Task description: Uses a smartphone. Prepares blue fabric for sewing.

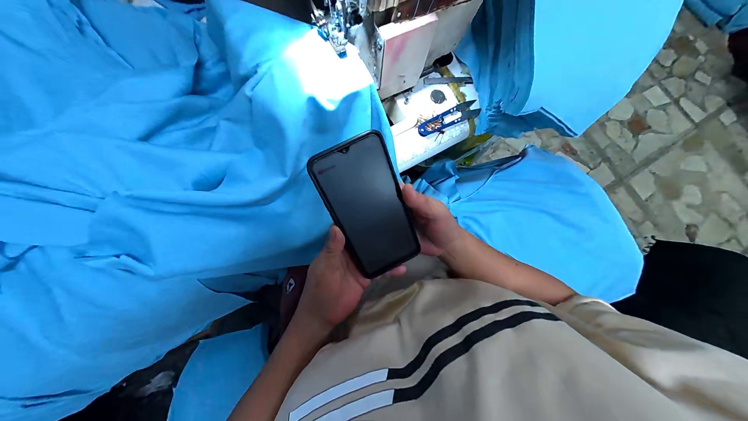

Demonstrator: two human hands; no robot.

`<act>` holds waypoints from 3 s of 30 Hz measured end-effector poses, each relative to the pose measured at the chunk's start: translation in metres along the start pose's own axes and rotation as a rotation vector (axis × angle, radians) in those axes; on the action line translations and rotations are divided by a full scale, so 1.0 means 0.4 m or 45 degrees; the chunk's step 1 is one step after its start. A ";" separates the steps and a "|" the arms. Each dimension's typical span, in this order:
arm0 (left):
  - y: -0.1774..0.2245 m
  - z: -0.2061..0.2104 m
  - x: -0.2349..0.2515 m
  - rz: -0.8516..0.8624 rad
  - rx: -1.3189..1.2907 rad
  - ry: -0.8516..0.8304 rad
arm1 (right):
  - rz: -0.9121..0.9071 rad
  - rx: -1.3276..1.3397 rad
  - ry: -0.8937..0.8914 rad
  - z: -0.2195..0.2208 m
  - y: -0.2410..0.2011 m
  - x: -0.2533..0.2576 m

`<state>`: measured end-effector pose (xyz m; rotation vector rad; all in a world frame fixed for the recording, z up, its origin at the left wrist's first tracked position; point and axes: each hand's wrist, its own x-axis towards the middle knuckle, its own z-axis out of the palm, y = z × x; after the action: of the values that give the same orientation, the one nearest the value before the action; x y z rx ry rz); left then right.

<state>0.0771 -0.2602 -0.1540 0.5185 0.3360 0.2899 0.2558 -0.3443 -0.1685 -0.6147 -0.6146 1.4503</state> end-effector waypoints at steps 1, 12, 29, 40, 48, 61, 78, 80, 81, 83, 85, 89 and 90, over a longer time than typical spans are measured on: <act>0.005 -0.004 -0.001 0.022 0.002 0.008 | -0.044 -0.143 0.011 0.002 -0.006 -0.001; 0.026 -0.021 -0.002 0.060 0.125 0.053 | -0.166 -0.776 0.010 0.009 -0.036 -0.047; 0.047 -0.007 0.019 0.064 0.140 0.095 | -0.086 -1.167 0.067 0.026 -0.043 -0.055; 0.049 -0.008 0.027 0.056 0.177 0.118 | -0.107 -1.256 0.050 0.013 -0.037 -0.051; 0.049 -0.009 0.033 0.037 0.193 0.136 | -0.084 -1.242 0.075 0.010 -0.035 -0.055; 0.039 -0.020 0.034 -0.011 0.153 0.095 | -0.370 -1.231 0.210 0.010 -0.064 -0.008; 0.030 -0.026 0.027 0.005 0.129 0.057 | -0.407 -1.187 0.213 0.034 -0.077 0.038; 0.035 -0.027 0.032 0.006 0.134 0.059 | -0.382 -1.168 0.181 0.028 -0.061 0.018; 0.035 -0.029 0.034 -0.004 0.133 0.055 | -0.400 -1.173 0.192 0.027 -0.060 0.017; 0.031 -0.030 0.036 -0.032 0.146 0.047 | -0.455 -1.196 0.249 0.027 -0.073 0.030; 0.024 -0.026 0.038 -0.051 0.168 0.034 | -0.531 -1.211 0.323 0.031 -0.100 0.054; 0.011 -0.018 0.035 -0.039 0.220 0.000 | -0.637 -1.302 0.510 0.049 -0.130 0.094; 0.011 -0.016 0.034 -0.036 0.227 0.006 | -0.648 -1.319 0.546 0.053 -0.128 0.100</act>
<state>0.0861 -0.2490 -0.1601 0.6877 0.3753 0.2352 0.2781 -0.3055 -0.1167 -1.4010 -1.0713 0.4108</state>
